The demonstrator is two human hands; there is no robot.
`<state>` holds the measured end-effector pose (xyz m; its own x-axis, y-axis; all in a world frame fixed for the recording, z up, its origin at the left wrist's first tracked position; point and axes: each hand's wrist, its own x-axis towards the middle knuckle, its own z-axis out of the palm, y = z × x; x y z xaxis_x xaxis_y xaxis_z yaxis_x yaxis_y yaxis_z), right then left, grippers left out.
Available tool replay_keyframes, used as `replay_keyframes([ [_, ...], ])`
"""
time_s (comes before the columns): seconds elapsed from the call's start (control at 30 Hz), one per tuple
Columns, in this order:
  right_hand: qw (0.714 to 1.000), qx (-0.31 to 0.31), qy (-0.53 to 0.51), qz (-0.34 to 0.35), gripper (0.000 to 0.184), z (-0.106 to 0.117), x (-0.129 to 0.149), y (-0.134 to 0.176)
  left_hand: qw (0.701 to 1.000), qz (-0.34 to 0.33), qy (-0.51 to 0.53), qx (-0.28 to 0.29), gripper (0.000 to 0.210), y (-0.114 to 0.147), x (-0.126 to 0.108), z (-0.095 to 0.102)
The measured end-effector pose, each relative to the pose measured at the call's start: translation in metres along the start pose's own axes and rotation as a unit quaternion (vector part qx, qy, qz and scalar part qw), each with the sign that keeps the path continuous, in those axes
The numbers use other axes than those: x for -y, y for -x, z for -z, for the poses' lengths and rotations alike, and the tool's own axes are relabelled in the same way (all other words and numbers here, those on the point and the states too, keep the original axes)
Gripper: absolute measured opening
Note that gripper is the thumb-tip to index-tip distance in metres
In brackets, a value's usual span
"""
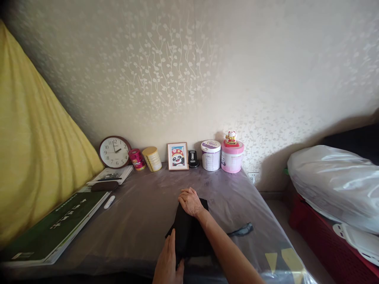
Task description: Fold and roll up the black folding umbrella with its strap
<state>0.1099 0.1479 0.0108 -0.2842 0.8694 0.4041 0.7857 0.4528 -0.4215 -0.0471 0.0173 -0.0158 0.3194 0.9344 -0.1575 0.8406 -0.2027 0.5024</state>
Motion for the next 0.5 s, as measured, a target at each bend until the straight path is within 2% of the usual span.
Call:
replay_keyframes([
  [0.13, 0.995, -0.002, -0.026, -0.101, 0.029, 0.003, -0.008, -0.013, 1.0, 0.0, 0.006, -0.01, 0.077, 0.002, -0.002, 0.001],
  [0.27, 0.978, -0.037, -0.035, -0.201, 0.031, 0.014, -0.023, -0.01, 0.999, -0.014, 0.018, -0.03, 0.074, 0.007, -0.005, 0.004],
  [0.37, 0.956, -0.068, -0.052, -0.28, 0.031, 0.03, -0.038, 0.01, 0.998, -0.015, 0.036, -0.048, 0.072, 0.011, -0.011, 0.006],
  [0.5, 0.925, -0.093, -0.1, -0.354, 0.03, 0.051, -0.047, 0.05, 0.993, -0.013, 0.059, -0.101, 0.069, 0.014, -0.017, 0.008],
])
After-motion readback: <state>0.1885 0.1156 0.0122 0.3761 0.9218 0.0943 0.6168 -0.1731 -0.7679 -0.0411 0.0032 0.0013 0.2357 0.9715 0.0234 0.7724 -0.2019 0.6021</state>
